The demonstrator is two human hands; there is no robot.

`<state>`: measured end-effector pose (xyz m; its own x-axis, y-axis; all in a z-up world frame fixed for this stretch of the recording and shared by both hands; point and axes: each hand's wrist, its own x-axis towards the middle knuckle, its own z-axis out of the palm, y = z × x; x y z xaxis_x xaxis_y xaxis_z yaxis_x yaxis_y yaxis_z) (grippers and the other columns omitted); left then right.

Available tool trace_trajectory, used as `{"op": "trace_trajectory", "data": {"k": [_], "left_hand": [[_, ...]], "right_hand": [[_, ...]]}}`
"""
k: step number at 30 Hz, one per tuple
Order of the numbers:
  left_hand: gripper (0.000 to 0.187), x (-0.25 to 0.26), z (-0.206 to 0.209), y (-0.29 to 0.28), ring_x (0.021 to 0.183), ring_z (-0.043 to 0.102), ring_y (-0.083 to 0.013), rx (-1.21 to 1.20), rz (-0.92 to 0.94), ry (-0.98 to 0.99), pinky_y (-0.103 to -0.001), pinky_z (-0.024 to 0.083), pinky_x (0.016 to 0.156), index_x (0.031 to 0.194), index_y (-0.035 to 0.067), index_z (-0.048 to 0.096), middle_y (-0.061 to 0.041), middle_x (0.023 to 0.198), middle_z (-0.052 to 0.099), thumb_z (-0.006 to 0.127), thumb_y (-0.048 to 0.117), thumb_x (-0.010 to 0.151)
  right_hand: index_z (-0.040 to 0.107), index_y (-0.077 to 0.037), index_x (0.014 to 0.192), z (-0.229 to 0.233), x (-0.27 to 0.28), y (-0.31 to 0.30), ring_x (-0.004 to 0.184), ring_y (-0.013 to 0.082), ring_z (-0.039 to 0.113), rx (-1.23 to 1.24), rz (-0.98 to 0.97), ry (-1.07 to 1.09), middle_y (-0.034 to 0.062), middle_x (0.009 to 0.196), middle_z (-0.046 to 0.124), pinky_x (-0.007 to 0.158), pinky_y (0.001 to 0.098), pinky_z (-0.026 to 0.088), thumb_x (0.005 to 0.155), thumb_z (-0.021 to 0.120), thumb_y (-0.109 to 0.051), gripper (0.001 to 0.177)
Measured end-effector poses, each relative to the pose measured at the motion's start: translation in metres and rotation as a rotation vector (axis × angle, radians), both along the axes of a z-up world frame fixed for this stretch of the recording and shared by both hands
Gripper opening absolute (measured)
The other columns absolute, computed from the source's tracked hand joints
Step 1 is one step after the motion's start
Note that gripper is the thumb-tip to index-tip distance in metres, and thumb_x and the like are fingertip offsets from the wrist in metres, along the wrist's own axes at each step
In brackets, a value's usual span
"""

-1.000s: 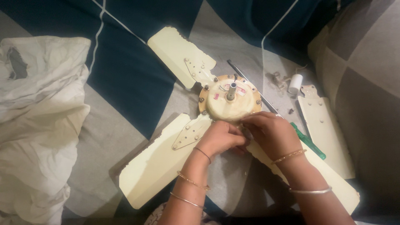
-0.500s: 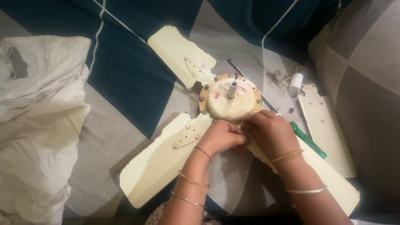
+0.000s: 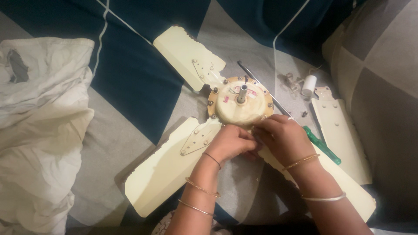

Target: The person assembles an electric fan by attaching blades to the central hub using a screwdriver. They place each blade, insert screws, and tighten them in sequence, then handle a small plastic cap near the hub.

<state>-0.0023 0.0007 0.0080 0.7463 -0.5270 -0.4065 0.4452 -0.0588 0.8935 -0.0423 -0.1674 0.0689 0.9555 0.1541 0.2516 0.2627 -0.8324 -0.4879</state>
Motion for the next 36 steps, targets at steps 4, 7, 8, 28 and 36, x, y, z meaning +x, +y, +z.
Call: {"op": "trace_trajectory", "data": {"k": [4, 7, 8, 28, 36], "left_hand": [[0.018, 0.0, 0.002, 0.001, 0.07, 0.076, -0.0207, 0.021, -0.008, -0.015, -0.03, 0.062, 0.066, 0.091, -0.01, 0.075, -0.015, 0.084, 0.077, 0.07, 0.003, 0.079], [0.019, -0.001, 0.007, 0.001, 0.071, 0.077, -0.0206, 0.028, -0.011, -0.026, -0.03, 0.062, 0.067, 0.092, -0.009, 0.075, -0.014, 0.084, 0.077, 0.07, 0.004, 0.079], [0.019, -0.002, 0.01, 0.002, 0.072, 0.076, -0.0205, 0.026, -0.012, -0.031, -0.029, 0.061, 0.067, 0.093, -0.009, 0.075, -0.013, 0.085, 0.077, 0.069, 0.004, 0.08], [0.008, -0.029, 0.061, -0.007, 0.077, 0.069, -0.0266, 0.668, 0.209, -1.214, -0.038, 0.054, 0.065, 0.093, 0.02, 0.078, -0.002, 0.086, 0.07, 0.075, 0.02, 0.085], [0.011, -0.029, 0.052, -0.004, 0.077, 0.069, -0.0261, 0.613, 0.205, -1.193, -0.037, 0.054, 0.065, 0.095, 0.016, 0.078, -0.002, 0.088, 0.07, 0.077, 0.02, 0.085]], "right_hand": [[0.078, -0.01, 0.094, -0.005, 0.002, 0.0, 0.084, 0.0328, 0.07, -0.009, -0.019, -0.012, 0.0117, 0.09, 0.073, 0.076, 0.0416, 0.056, 0.082, 0.076, -0.017, 0.014], [0.077, -0.009, 0.091, -0.009, 0.001, -0.001, 0.083, 0.033, 0.07, -0.016, -0.041, -0.006, 0.0119, 0.09, 0.072, 0.076, 0.0417, 0.056, 0.083, 0.076, -0.018, 0.012], [0.077, -0.009, 0.09, -0.009, 0.001, -0.001, 0.083, 0.033, 0.07, -0.014, -0.043, -0.002, 0.012, 0.091, 0.072, 0.076, 0.0415, 0.056, 0.083, 0.076, -0.018, 0.012], [0.074, -0.016, 0.117, 0.011, 0.001, -0.066, 0.106, 0.0282, 0.069, -0.011, -0.317, 0.378, 0.01, 0.121, 0.07, 0.097, 0.0389, 0.052, 0.087, 0.073, -0.028, 0.033], [0.081, -0.014, 0.104, 0.006, 0.027, -0.088, 0.097, 0.0312, 0.071, -0.25, -0.222, 0.514, 0.0109, 0.104, 0.077, 0.091, 0.0395, 0.055, 0.09, 0.069, -0.027, 0.022]]}}
